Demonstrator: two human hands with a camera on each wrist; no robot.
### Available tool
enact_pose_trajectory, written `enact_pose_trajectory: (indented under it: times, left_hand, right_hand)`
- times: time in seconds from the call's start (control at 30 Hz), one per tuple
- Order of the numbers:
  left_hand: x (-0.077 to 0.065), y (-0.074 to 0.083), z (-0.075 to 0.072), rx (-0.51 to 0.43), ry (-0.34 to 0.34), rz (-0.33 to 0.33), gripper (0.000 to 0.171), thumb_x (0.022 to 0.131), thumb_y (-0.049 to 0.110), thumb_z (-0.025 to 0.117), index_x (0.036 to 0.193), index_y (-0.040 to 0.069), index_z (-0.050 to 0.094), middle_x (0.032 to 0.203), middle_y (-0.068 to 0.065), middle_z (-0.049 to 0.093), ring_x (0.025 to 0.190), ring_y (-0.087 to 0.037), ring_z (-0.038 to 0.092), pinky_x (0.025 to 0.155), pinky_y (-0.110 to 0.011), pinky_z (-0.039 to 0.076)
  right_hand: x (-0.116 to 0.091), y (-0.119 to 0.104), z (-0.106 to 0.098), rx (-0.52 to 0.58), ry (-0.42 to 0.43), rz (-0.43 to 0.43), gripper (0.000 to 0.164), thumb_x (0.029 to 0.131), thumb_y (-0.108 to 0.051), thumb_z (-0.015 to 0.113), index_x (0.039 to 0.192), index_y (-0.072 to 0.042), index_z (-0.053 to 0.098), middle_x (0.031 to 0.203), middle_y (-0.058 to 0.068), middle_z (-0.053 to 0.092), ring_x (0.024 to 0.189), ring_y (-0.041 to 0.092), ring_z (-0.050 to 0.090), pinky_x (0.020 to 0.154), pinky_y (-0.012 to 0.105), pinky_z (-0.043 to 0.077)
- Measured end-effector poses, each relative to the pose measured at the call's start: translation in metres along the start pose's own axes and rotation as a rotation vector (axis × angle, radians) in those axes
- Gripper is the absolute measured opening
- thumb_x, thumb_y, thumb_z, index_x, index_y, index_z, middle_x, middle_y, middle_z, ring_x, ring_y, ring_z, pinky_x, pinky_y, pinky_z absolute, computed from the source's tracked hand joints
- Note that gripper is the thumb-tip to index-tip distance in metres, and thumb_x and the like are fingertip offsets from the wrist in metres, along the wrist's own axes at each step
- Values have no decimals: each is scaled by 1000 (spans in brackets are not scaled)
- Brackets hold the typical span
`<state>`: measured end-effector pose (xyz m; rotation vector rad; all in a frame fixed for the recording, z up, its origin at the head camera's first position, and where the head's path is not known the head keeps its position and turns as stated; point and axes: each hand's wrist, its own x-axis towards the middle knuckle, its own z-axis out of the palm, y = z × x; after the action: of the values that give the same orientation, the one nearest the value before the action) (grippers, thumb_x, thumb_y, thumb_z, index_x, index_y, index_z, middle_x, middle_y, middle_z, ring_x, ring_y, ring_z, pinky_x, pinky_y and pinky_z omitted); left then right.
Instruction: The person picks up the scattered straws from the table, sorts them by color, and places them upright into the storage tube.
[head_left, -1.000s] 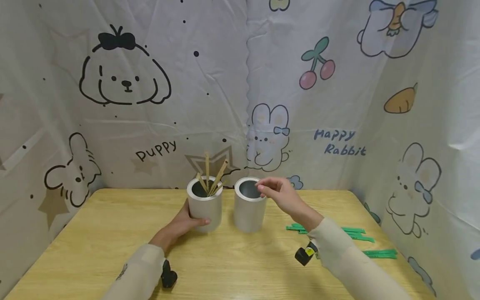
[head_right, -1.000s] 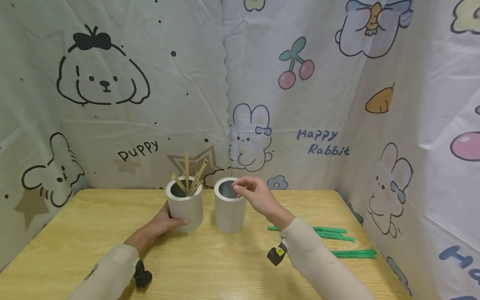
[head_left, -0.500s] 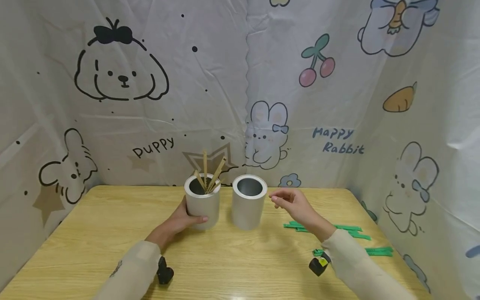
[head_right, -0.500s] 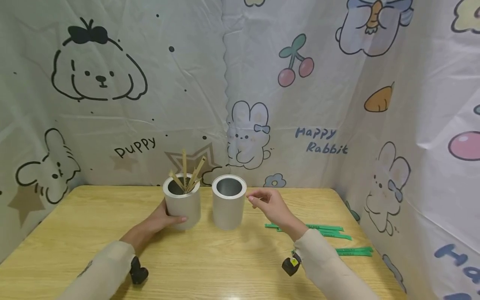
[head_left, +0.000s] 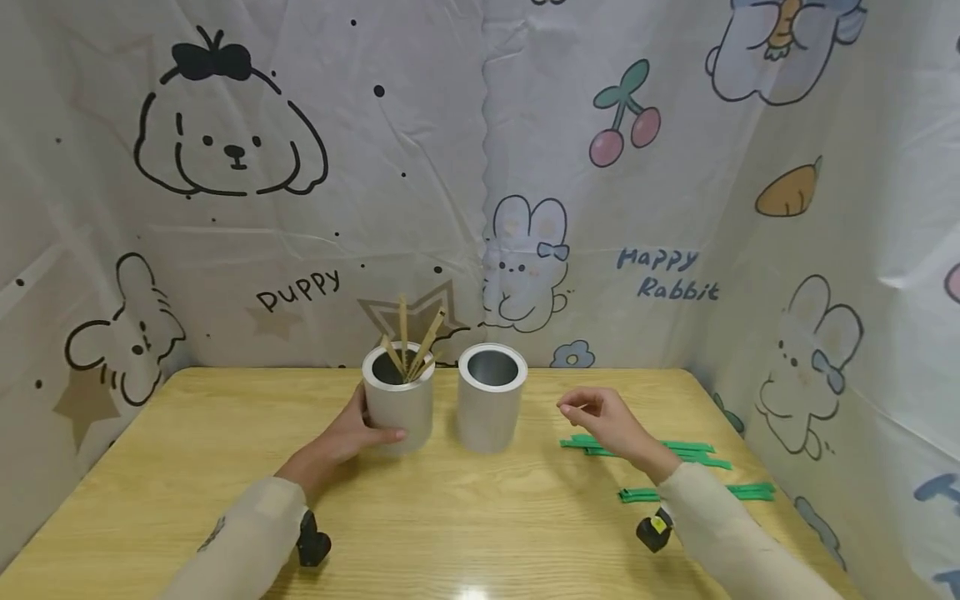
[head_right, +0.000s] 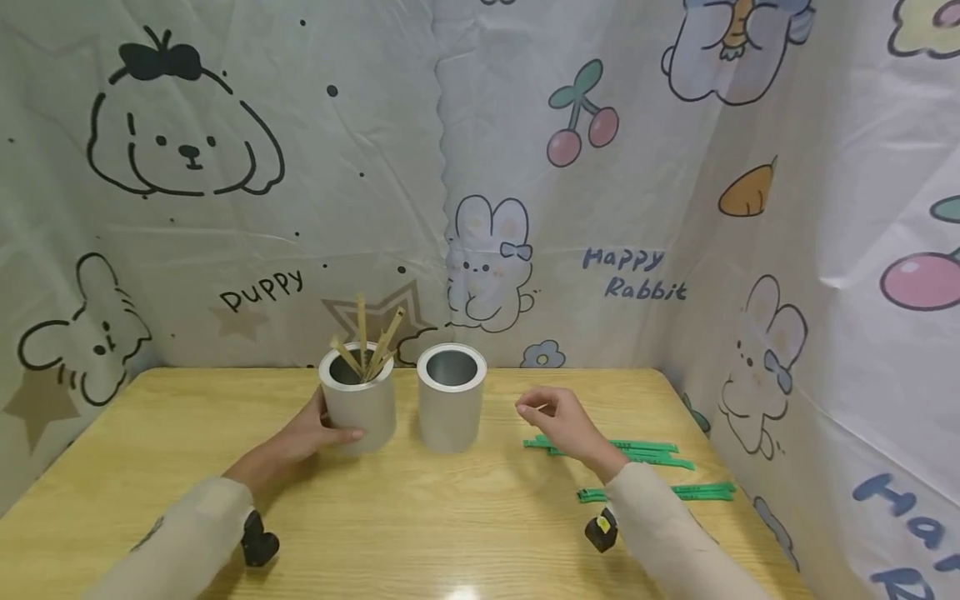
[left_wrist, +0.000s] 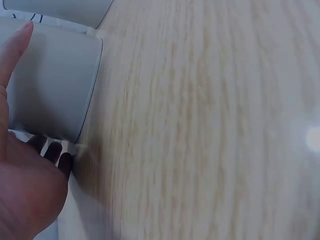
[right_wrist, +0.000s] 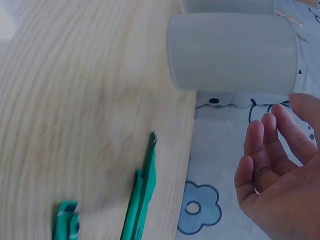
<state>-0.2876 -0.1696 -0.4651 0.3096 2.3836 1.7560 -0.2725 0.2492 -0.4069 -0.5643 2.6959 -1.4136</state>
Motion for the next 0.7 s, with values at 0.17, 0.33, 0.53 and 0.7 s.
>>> enact_pose_trajectory:
  times: [0.17, 0.33, 0.53, 0.7]
  left_hand:
    - [-8, 4, -6, 43, 14, -16, 124, 82, 28, 85, 163, 17, -9, 163, -28, 23, 151, -47, 23, 122, -68, 19]
    - [-15, 3, -7, 68, 31, -33, 123, 84, 30, 83, 163, 17, -11, 166, -29, 14, 153, -48, 18, 121, -68, 19]
    - [-22, 4, -5, 50, 80, -54, 114, 87, 26, 81, 163, 14, -3, 163, -29, 21, 150, -50, 21, 120, -67, 26]
    - [-28, 5, -2, 47, 124, -50, 103, 89, 21, 78, 162, 11, 7, 161, -29, 26, 148, -51, 24, 120, -66, 28]
  right_hand:
    - [-3, 10, -1, -53, -2, -28, 24, 103, -18, 59, 115, -1, 70, 118, 23, 69, 89, 10, 66, 81, 34, 59]
    - [-11, 18, -2, -73, 11, -29, 22, 103, -17, 59, 114, -1, 70, 115, 26, 69, 89, 26, 68, 76, 33, 58]
    - [-18, 27, -5, -113, 39, -24, 24, 102, -18, 60, 114, 0, 70, 111, 25, 70, 88, 34, 66, 69, 24, 53]
    - [-21, 33, -7, -160, 57, -20, 23, 101, -17, 62, 113, 2, 70, 107, 18, 72, 84, 25, 64, 69, 24, 52]
